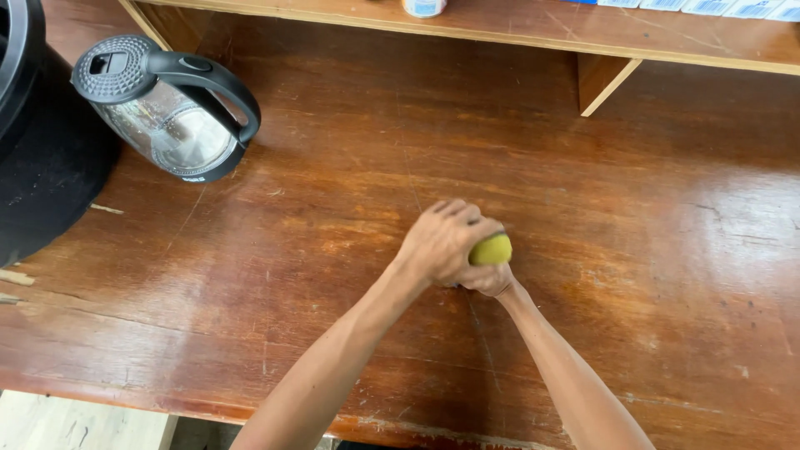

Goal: Wiping a plastic jar of snacks with a cleaning cloth at a coffee shop counter.

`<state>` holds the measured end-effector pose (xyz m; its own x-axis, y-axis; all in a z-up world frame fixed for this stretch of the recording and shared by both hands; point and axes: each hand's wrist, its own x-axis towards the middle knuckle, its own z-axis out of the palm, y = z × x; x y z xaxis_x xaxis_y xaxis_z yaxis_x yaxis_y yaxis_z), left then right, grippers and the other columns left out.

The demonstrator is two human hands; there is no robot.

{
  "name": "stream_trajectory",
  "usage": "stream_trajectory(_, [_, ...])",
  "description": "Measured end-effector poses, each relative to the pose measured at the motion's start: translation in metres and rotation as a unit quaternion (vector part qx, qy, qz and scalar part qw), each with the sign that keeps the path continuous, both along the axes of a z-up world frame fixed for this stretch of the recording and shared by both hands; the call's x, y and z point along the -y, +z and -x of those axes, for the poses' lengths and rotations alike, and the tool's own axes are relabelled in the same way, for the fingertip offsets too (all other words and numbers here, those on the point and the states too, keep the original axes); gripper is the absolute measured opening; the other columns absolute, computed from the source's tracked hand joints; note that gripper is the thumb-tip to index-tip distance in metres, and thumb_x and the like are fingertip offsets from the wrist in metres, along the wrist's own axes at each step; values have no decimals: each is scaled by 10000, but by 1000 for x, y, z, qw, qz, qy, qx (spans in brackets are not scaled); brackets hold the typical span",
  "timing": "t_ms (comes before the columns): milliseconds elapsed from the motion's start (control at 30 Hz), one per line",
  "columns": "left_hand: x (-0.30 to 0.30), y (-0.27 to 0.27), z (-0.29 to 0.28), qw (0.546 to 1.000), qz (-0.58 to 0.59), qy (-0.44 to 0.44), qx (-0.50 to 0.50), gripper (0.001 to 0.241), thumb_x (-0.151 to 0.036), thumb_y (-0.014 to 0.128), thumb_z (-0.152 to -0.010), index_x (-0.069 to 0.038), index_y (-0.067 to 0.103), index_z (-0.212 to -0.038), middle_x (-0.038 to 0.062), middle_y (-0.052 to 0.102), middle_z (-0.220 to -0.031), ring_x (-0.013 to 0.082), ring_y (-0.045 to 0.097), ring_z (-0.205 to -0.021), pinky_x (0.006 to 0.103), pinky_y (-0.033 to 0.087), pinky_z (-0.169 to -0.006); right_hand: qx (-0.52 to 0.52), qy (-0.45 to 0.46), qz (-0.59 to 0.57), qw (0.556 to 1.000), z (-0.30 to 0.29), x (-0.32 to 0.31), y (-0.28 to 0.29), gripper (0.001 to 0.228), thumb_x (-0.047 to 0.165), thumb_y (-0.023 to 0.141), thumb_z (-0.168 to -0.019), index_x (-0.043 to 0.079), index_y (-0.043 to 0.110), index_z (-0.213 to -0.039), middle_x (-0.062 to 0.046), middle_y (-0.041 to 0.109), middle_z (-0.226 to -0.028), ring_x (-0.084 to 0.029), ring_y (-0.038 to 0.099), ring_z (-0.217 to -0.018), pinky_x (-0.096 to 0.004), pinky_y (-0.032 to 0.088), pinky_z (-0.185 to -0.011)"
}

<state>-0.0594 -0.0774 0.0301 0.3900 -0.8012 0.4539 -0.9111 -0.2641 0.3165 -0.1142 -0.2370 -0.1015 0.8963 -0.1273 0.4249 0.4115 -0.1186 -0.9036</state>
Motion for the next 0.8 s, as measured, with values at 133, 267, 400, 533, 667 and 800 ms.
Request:
stream_trajectory(133, [6, -7, -11, 1000, -2, -26, 0, 528, -588, 769, -690, -275, 694, -1109, 23, 638, -919, 228, 663, -952, 403, 533, -876, -9, 3, 24, 1000, 3, -1, 6, 871, 449, 968, -502, -63, 605, -1106, -113, 708, -884, -166, 622, -816, -378, 533, -759])
stream_trajectory(267, [1, -2, -24, 999, -4, 36, 20, 509, -517, 807, -710, -255, 682, -1128, 22, 627, -928, 242, 651, -956, 421, 528, -856, 8, 14, 67, 998, 0, -7, 37, 618, 505, 911, -550, 16, 658, -831, -58, 687, -772, -149, 594, -739, -357, 523, -730])
stream_trajectory(400, [-1, 4, -1, 1000, 11, -26, -14, 481, -589, 757, -692, -258, 703, -1038, 9, 649, -935, 209, 650, -953, 382, 513, -871, 30, 15, 84, 996, -3, -9, 41, 460, 532, 873, -567, 105, 717, -633, -13, 637, -721, -160, 571, -709, -349, 517, -733])
stream_trajectory(533, [-3, -6, -17, 999, 6, -31, -9, 451, -520, 785, -703, -245, 712, -1053, 16, 649, -934, 215, 638, -959, 378, 504, -873, 22, 5, 77, 997, 2, -9, 20, 475, 534, 883, -549, 101, 760, -702, -32, 624, -781, -176, 571, -750, -368, 519, -755])
stream_trajectory(667, [1, -15, -31, 998, 20, 37, 37, 505, -523, 796, -691, -242, 683, -1096, 7, 615, -948, 217, 611, -964, 391, 483, -865, -2, 4, 41, 999, 4, -1, 16, 622, 476, 927, -510, 44, 729, -912, -74, 646, -857, -190, 597, -808, -384, 535, -787])
stream_trajectory(800, [-5, -6, -13, 1000, 16, 4, 11, 504, -570, 790, -681, -246, 684, -1052, 5, 607, -887, 215, 640, -907, 386, 483, -831, -12, 7, 25, 1000, 7, -1, 23, 725, 432, 943, -500, 3, 646, -1003, -86, 672, -838, -181, 616, -799, -372, 543, -785])
